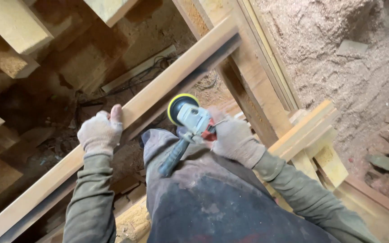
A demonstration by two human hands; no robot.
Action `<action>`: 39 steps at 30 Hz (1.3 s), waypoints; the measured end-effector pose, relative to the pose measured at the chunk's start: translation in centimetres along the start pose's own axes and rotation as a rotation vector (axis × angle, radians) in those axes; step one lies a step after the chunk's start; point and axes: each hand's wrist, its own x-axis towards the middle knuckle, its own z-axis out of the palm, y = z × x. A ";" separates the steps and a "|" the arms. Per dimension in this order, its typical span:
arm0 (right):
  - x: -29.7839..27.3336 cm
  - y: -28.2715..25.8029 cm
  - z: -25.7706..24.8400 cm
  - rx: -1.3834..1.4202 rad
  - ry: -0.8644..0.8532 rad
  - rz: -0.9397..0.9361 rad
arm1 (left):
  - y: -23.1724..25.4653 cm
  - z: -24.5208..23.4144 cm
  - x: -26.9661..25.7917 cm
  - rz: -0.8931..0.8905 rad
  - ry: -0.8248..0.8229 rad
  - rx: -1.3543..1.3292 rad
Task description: Sanding a long wooden plank using a handheld angle grinder with a sanding disc attachment.
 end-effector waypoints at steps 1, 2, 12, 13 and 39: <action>-0.1 -0.3 0.9 -0.012 -0.032 -0.065 | -1.1 0.5 -0.3 -0.018 -0.016 0.017; 0.4 -0.6 0.7 -0.006 -0.034 -0.066 | -1.2 0.2 -0.5 -0.023 -0.017 0.022; 4.8 2.3 -5.7 0.158 -0.265 0.399 | -1.0 -0.6 -1.2 -0.065 -0.015 0.005; 5.0 3.1 -6.6 0.210 -0.262 0.449 | -1.0 -0.5 -1.2 -0.064 -0.018 0.012; 7.4 9.6 -8.9 0.304 -0.204 0.467 | -2.5 1.3 -0.3 -0.079 0.017 0.059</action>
